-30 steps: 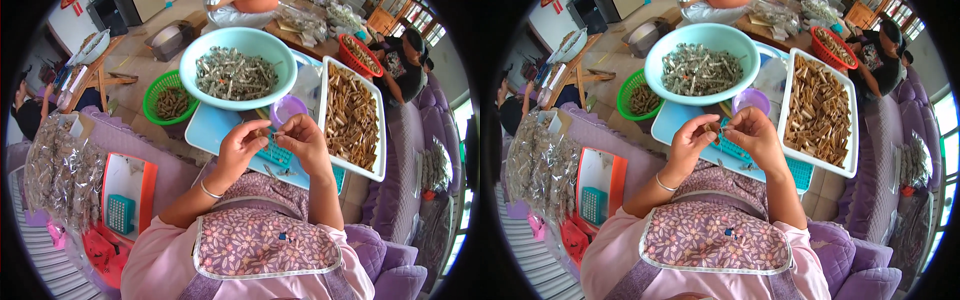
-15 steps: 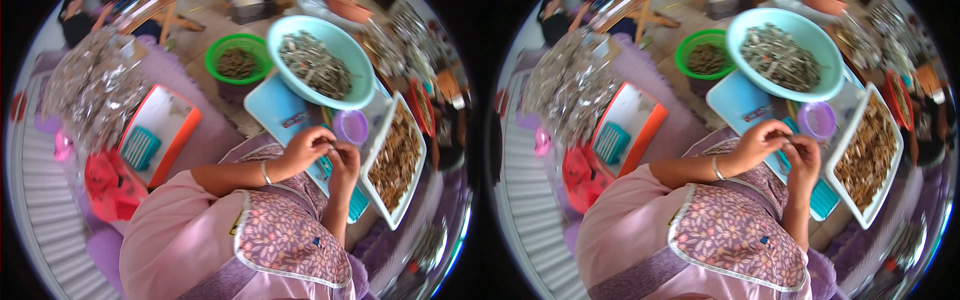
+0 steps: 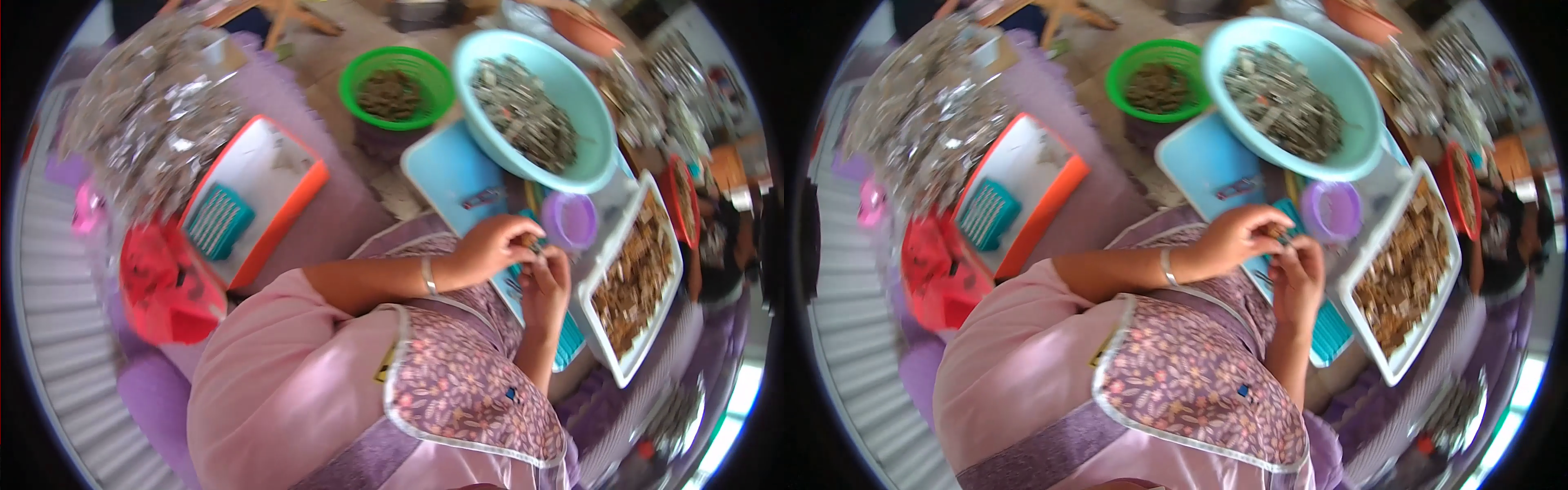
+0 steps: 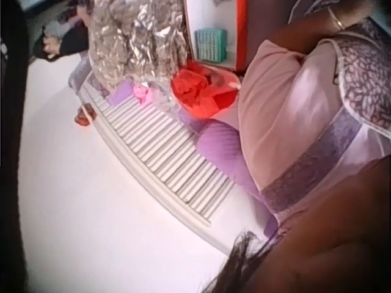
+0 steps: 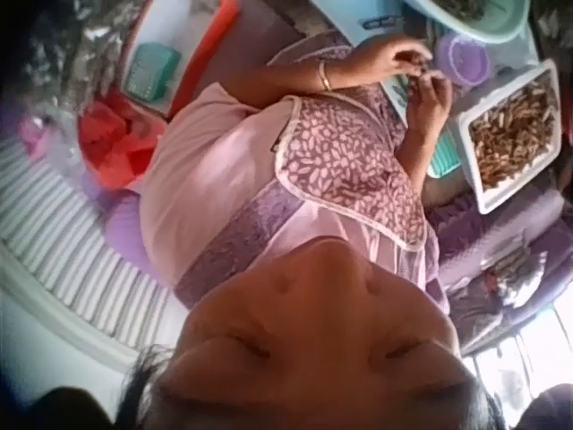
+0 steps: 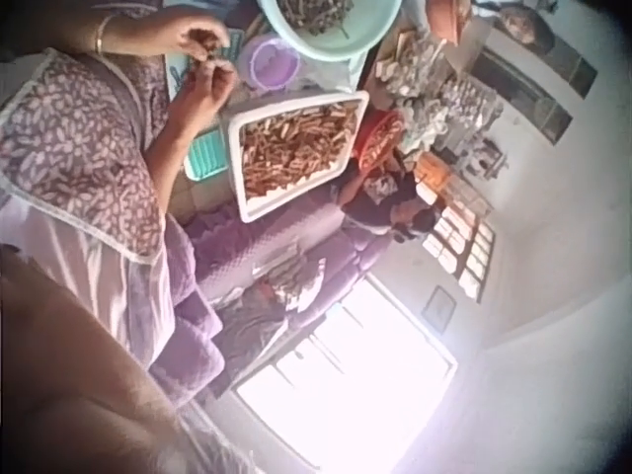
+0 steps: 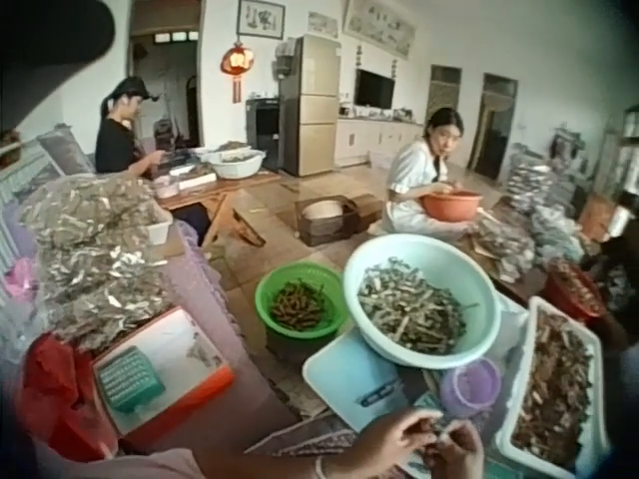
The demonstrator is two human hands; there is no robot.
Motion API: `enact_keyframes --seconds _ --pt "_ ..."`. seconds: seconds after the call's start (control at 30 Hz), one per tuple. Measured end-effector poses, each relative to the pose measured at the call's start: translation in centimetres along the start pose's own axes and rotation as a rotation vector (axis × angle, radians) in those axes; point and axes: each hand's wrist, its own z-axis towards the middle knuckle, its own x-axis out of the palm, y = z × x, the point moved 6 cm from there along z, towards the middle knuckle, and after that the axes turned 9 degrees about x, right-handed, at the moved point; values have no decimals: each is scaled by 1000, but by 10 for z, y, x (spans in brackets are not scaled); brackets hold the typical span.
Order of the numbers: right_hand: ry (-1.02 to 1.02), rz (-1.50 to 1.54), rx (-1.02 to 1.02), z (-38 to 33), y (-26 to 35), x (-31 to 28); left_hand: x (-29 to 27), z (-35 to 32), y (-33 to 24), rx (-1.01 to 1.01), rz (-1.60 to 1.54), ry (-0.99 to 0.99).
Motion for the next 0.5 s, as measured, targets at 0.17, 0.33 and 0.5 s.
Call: enact_keyframes --seconds 0.17,0.33,0.5 --pt "-17 101 8 1 -4 -2 1 3 9 -35 -168 27" --pt "-41 61 -51 -6 -3 -8 6 5 9 -67 -141 139" --pt "-63 -7 -131 -10 2 -7 9 4 4 -39 -42 180"
